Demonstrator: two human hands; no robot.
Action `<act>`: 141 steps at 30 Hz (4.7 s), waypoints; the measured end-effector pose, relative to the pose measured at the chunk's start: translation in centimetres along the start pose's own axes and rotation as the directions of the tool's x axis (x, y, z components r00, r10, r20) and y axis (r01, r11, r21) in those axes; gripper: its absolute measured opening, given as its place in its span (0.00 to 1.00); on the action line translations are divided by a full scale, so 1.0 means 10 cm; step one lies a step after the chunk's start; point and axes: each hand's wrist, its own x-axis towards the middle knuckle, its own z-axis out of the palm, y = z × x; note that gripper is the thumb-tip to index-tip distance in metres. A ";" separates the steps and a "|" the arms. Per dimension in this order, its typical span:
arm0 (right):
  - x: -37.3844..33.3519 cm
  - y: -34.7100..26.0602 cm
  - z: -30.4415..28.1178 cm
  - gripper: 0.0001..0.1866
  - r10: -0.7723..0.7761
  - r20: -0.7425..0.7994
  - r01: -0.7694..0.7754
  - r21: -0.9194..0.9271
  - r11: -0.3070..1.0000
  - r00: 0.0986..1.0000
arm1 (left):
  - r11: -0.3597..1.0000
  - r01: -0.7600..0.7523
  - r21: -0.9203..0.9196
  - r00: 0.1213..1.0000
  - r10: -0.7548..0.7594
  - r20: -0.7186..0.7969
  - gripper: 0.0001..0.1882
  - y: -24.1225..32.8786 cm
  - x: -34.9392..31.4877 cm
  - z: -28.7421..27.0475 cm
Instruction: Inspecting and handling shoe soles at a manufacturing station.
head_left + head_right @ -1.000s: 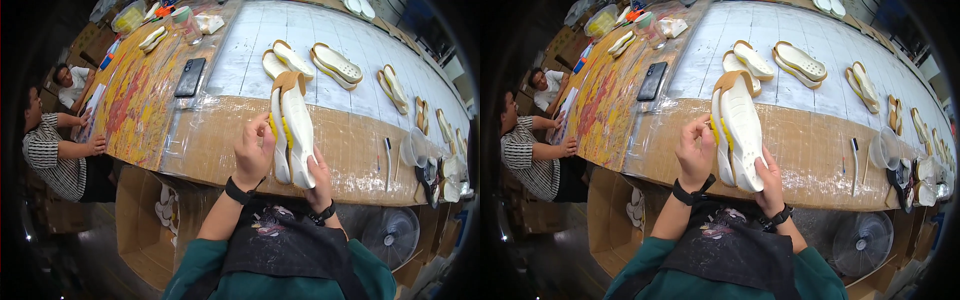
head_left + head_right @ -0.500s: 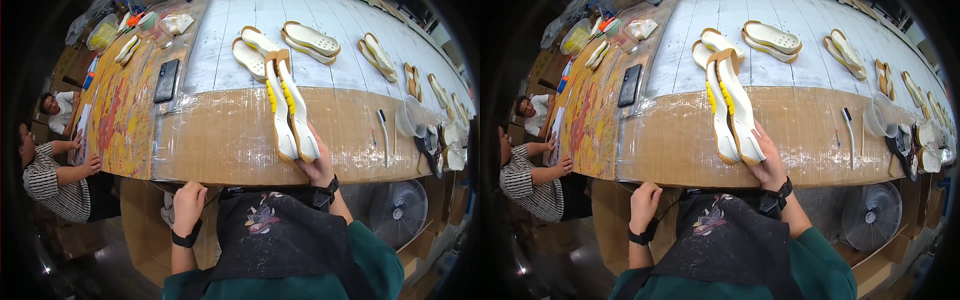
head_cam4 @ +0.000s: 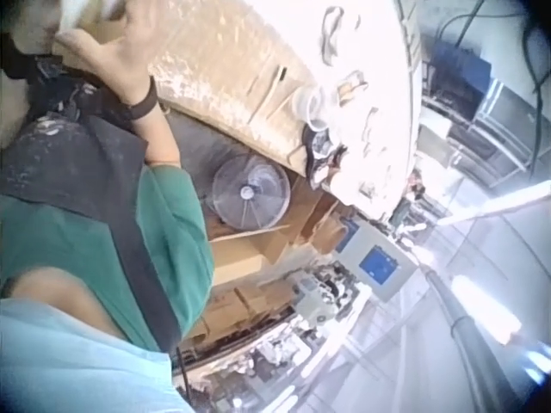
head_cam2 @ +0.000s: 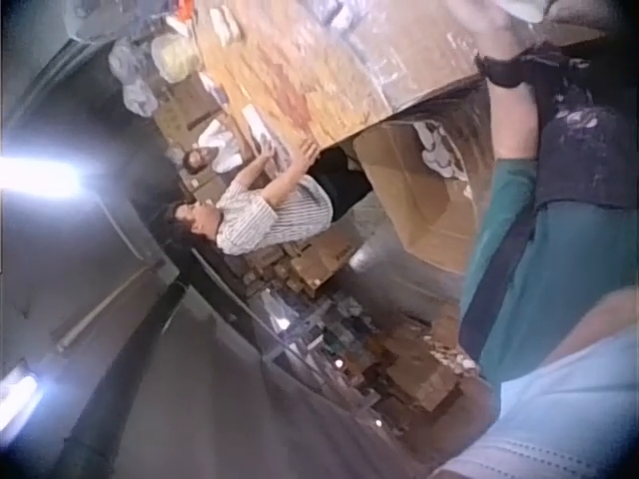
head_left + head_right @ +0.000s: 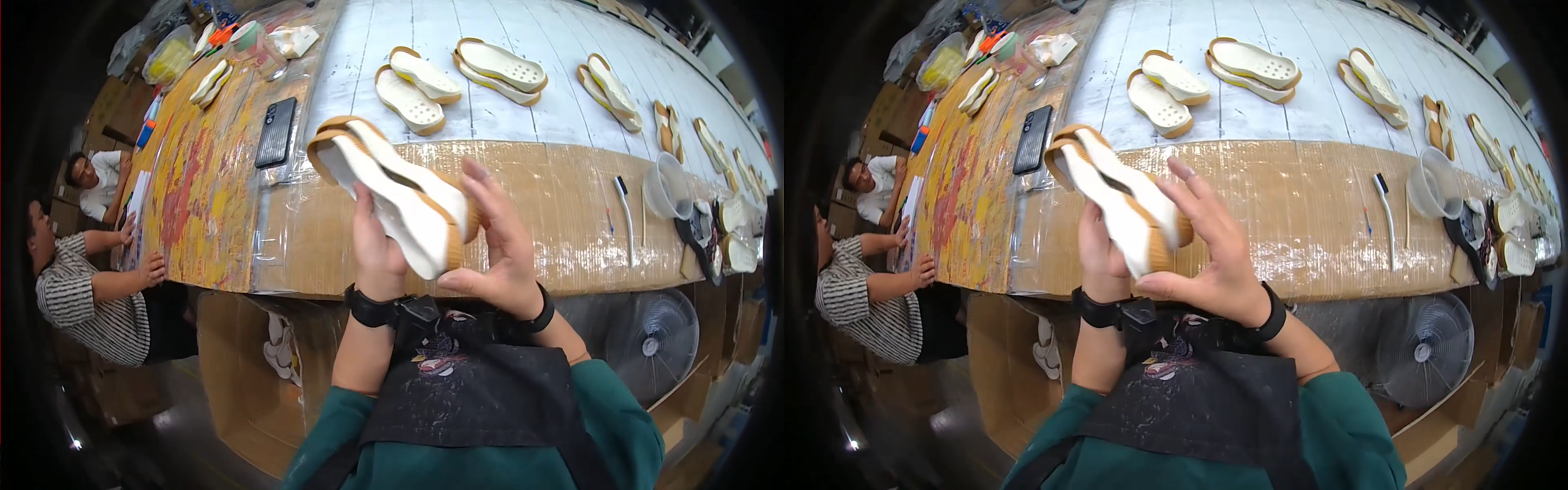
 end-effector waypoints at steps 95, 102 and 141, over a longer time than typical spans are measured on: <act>0.41 0.48 0.25 0.30 0.470 0.554 -0.696 0.686 0.211 0.688 | 0.626 -0.434 0.648 0.892 0.402 0.208 0.24 0.32 -0.10 0.11; 0.06 0.37 0.22 0.28 0.555 0.464 -0.668 0.704 0.242 0.690 | 0.481 -0.519 0.707 0.826 0.495 0.269 0.23 0.09 -0.27 0.18; -0.10 -0.10 0.16 0.35 -0.136 0.179 0.102 0.190 0.977 0.974 | 0.968 -0.160 0.193 0.983 0.139 0.119 0.30 0.17 -0.55 0.05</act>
